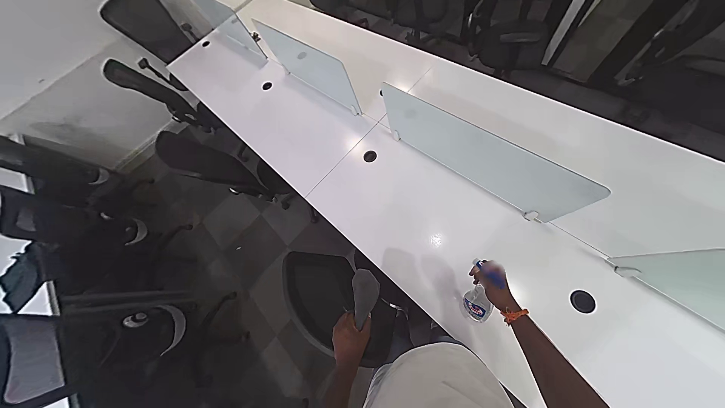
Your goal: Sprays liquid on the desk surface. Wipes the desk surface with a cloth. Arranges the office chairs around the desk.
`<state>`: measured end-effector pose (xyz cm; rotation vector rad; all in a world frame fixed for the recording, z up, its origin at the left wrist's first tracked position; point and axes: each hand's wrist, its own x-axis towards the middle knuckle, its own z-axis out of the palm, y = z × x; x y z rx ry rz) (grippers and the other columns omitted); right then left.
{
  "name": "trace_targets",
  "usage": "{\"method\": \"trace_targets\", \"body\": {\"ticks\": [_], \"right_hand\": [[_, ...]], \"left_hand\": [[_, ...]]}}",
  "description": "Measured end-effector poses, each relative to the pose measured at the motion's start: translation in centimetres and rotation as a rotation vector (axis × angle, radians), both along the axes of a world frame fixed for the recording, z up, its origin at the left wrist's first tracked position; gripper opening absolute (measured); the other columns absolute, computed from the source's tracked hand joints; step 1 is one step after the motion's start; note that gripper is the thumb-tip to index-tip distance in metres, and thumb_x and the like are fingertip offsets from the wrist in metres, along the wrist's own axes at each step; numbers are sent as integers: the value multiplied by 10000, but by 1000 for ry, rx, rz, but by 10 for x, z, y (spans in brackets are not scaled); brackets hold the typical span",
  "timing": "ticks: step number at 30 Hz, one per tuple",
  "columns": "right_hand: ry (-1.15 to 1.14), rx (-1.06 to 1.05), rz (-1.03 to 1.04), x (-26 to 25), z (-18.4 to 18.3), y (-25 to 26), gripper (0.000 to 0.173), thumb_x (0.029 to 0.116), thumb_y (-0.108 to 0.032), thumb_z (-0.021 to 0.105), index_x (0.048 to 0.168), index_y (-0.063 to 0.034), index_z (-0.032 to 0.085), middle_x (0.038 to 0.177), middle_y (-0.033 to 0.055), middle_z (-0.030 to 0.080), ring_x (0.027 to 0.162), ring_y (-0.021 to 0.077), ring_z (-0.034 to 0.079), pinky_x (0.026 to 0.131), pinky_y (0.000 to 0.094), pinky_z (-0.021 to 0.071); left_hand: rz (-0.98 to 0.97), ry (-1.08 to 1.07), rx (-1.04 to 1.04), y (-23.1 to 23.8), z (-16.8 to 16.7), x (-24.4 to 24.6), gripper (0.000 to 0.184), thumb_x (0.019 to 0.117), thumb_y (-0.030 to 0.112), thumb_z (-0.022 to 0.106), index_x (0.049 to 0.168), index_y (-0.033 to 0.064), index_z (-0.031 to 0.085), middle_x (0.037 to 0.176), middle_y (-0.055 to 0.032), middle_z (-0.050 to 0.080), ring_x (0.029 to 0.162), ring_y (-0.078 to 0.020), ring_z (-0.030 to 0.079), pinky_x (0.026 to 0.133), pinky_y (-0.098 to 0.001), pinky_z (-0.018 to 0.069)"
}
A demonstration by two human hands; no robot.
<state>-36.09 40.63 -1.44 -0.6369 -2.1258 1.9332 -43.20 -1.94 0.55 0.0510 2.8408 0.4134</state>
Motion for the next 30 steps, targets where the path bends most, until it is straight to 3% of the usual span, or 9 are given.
{"method": "trace_targets", "body": {"ticks": [7,15,18,22,25,28,30], "right_hand": [[52,100,250,-76,11,-50,267,968,-285,568,798,-90,631,670,-58,582,628,22,573,620,235,496],[81,85,366,-202,30,-66,256,997,-284,572,914,-58,659,774,-21,643,685,53,604,650,245,524],[49,115,335,-251,30,-78,256,997,-267,575,900,-51,672,767,-4,659,697,64,630,672,265,544],[-32,189,195,-294,23,-91,336,1003,-333,594,816,-63,668,673,37,619,625,144,612,626,356,528],[-12,185,1,-306,19,-80,362,1035,-350,552,906,-33,671,720,67,622,611,171,592,604,379,525],[-21,73,-127,-305,13,-52,388,1057,-371,506,1048,-22,674,853,91,670,682,182,621,628,378,549],[-42,66,-205,-300,8,-36,386,1048,-388,516,1043,-36,673,853,83,668,732,183,637,660,384,551]], "left_hand": [[4,261,-12,-31,-1,-32,525,877,483,666,951,-30,744,985,-192,747,986,-371,716,997,-552,503],[-25,276,-59,-73,-3,-87,526,890,499,638,981,-6,755,1045,-161,756,1046,-324,717,1106,-552,422],[-76,290,-19,-82,-7,-104,529,895,503,637,983,-5,754,1039,-153,758,1031,-319,722,1108,-558,418],[-189,233,61,-100,-14,-121,507,888,496,669,1010,12,759,1073,-132,760,1073,-297,710,1088,-489,462],[-223,171,77,-105,-16,-124,514,902,511,658,1030,24,760,1099,-120,758,1101,-289,701,1082,-476,473],[-184,152,116,-105,-14,-125,532,910,526,658,1049,22,757,1142,-135,746,1139,-300,689,1068,-478,495],[-146,174,153,-105,-15,-125,537,900,528,669,1026,12,754,1115,-151,747,1094,-317,706,1012,-503,531]]}}
